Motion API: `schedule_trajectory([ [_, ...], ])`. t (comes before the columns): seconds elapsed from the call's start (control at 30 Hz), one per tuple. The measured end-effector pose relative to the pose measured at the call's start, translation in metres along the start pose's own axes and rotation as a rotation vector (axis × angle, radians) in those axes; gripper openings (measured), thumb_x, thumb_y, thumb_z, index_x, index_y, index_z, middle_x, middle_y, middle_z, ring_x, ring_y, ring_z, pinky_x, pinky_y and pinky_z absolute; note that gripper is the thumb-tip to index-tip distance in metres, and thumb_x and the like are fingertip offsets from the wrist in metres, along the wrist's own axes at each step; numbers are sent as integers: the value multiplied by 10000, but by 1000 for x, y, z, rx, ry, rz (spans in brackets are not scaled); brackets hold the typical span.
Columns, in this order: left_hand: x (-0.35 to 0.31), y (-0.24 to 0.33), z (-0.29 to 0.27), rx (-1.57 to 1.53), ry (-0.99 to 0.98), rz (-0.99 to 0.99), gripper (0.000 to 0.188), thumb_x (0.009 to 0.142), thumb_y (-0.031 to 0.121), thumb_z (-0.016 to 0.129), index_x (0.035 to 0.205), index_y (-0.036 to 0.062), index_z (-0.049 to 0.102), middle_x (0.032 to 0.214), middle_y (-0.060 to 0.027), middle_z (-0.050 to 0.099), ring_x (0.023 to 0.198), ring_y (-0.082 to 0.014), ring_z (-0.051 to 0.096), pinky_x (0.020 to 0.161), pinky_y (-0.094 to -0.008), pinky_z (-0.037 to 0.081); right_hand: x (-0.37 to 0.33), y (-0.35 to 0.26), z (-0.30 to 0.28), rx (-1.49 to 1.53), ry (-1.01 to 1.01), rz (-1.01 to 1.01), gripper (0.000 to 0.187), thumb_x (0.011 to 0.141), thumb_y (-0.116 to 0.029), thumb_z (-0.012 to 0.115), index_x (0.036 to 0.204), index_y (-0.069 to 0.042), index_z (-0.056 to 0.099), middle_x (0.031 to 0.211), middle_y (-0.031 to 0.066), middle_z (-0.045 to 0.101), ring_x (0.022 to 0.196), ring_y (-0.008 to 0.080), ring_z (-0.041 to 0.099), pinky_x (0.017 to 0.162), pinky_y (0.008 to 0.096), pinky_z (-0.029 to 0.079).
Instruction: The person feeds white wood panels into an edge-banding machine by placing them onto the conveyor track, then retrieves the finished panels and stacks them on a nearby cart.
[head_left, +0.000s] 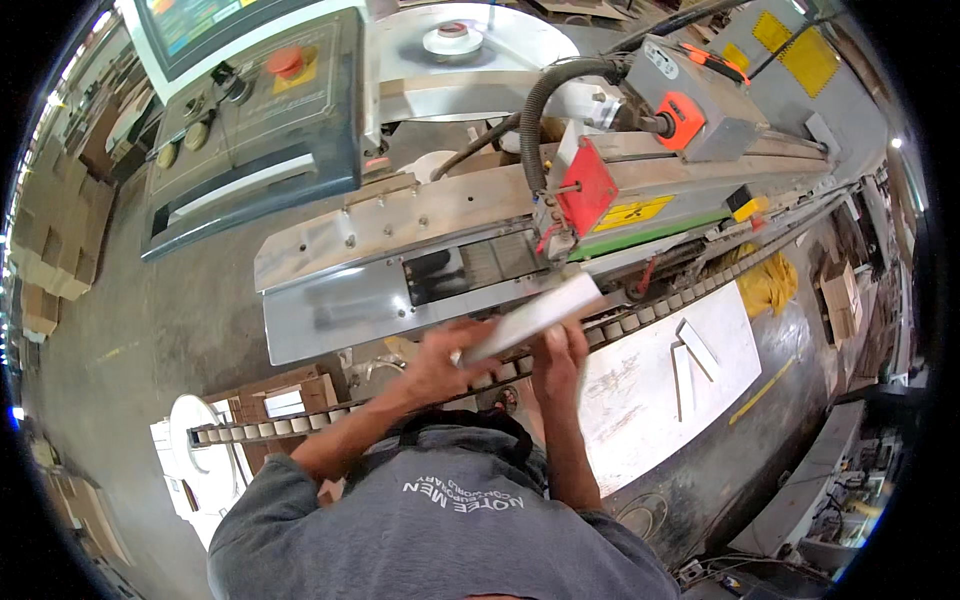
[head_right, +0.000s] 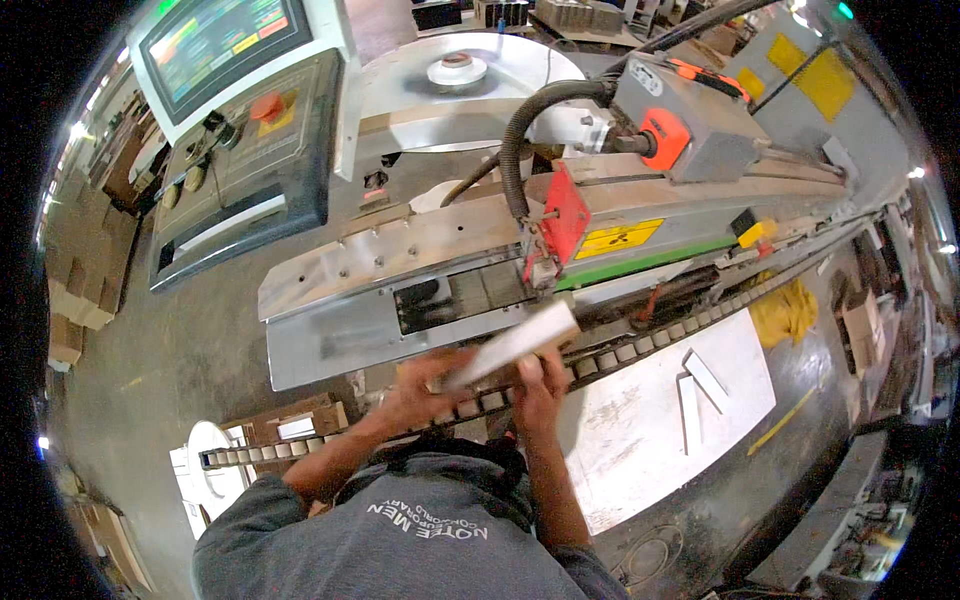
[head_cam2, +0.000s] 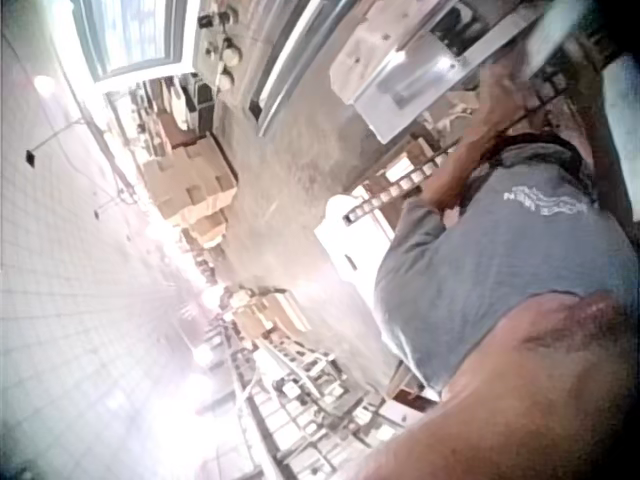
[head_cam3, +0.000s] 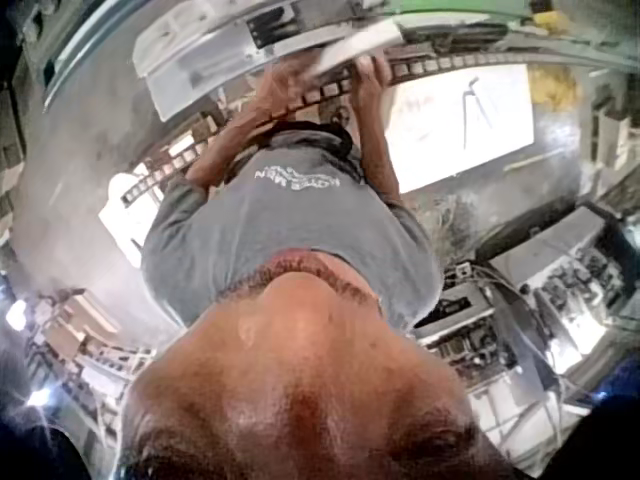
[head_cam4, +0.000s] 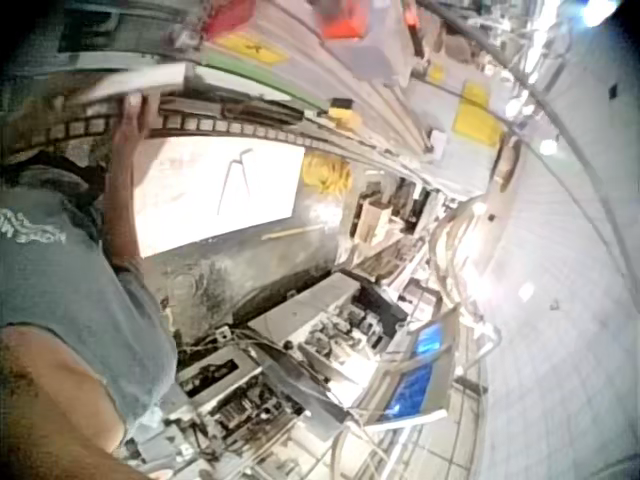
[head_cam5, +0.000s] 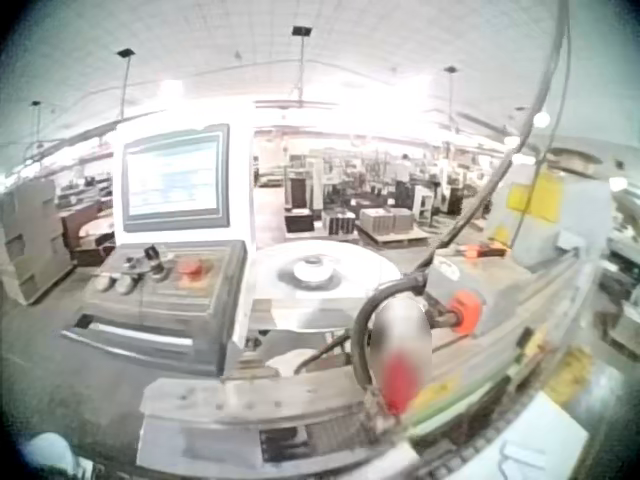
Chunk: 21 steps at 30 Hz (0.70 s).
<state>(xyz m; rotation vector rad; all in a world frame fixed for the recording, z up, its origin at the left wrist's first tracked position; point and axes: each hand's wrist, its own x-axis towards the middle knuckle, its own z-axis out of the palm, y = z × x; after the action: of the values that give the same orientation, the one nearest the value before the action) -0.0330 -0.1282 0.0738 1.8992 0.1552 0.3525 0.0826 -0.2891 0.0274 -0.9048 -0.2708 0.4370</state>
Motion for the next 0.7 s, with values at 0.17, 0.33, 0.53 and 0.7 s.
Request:
schedule_trajectory([
  [0.17,-12,-59,-80,253,180,-100,530,752,99,824,1257,63,665,1232,-211,635,1139,-356,609,972,-454,513,13,49,71,-121,-75,261,479,994,-124,579,1422,34,435,1225,152,611,1003,230,651,844,363,580],
  [0.33,-12,-104,-127,763,267,180,537,699,81,846,1211,61,686,1230,-215,621,1132,-384,590,938,-451,505,13,108,115,-196,-211,412,724,1012,-150,565,1558,20,120,1350,247,524,1094,259,629,902,370,582],
  [0.53,-23,-97,-148,806,487,128,471,589,126,865,1043,74,752,1070,-123,637,1034,-345,553,870,-472,454,23,147,132,-139,-270,262,790,1013,-161,565,1559,30,27,1399,246,466,1066,219,598,858,333,579],
  [0.7,-21,-110,-157,699,462,101,345,710,65,811,1046,26,740,891,-138,661,816,-320,610,741,-400,504,31,139,140,-207,-200,279,682,991,-138,597,1503,100,214,1392,237,451,1141,223,566,903,360,577],
])
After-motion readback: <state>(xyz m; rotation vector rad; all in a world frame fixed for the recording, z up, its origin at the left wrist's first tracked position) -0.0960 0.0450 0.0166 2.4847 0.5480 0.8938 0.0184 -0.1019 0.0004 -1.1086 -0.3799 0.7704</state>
